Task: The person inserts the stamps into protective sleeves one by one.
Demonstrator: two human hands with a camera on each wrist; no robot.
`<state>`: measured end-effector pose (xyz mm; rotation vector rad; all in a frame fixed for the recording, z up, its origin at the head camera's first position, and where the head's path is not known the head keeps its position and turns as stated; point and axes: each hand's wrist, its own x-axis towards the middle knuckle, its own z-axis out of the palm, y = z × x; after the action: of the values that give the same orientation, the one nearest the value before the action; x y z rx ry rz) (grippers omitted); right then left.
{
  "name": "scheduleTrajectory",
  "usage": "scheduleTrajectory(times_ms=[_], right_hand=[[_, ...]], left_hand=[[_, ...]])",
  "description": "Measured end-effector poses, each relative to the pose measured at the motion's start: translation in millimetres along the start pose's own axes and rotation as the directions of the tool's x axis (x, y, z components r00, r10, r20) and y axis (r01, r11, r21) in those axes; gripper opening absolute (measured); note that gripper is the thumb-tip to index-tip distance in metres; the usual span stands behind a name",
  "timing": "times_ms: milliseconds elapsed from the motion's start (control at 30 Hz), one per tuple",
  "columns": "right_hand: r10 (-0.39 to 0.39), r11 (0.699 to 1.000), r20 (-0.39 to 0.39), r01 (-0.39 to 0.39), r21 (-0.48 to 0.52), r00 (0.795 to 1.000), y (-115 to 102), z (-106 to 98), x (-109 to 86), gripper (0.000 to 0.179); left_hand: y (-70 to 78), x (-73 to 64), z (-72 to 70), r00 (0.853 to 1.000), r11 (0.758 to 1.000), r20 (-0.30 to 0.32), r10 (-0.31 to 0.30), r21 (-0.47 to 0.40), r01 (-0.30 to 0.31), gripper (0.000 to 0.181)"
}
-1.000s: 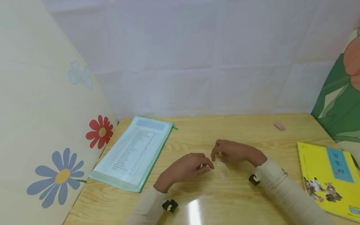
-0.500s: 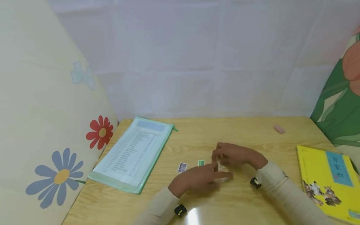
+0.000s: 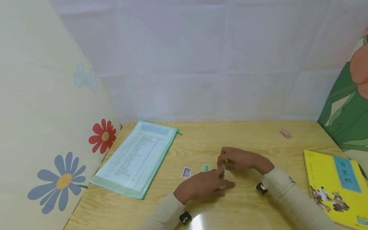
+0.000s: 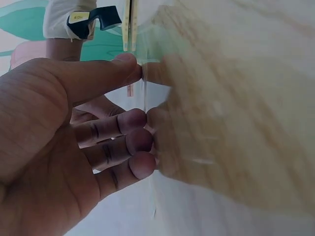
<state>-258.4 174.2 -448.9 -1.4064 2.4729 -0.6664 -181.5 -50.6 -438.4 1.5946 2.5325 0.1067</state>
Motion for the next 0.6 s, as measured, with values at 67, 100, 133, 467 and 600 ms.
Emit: scheduleTrajectory(times_ms=[67,100,133,467,600], right_hand=[[-0.001,1.0,-0.002,0.001,-0.002,1.0,0.6,0.5,-0.1,0.027],[0.001,1.0,-0.001,-0.001,-0.004,1.0,0.8,0.5,0.0,0.027],[0.007,1.0,0.0,-0.007,-0.005,1.0,1.2,0.7,0.0,0.026],[0.009,1.0,0.007,-0.008,-0.018,1.0,2.0,0.2,0.2,0.025],[0.004,1.0,0.027,-0.003,-0.022,1.0,0.9,0.1,0.0,0.031]], left_hand=[[-1.1,-0.9,0.4,1.0,1.0,-0.009,0.003,0.0,-0.003,0.043],[-1.7,-1.1,0.7,1.0,1.0,-0.014,0.007,0.006,-0.007,0.042],[-2.2,-1.4,0.8,1.0,1.0,-0.02,0.009,0.009,-0.009,0.041],[-5.6,-1.3,1.2,0.994,0.998,-0.092,0.062,0.028,-0.06,0.03],[-5.5,-0.4,1.8,0.992,0.998,-0.105,0.065,0.009,-0.064,0.021]])
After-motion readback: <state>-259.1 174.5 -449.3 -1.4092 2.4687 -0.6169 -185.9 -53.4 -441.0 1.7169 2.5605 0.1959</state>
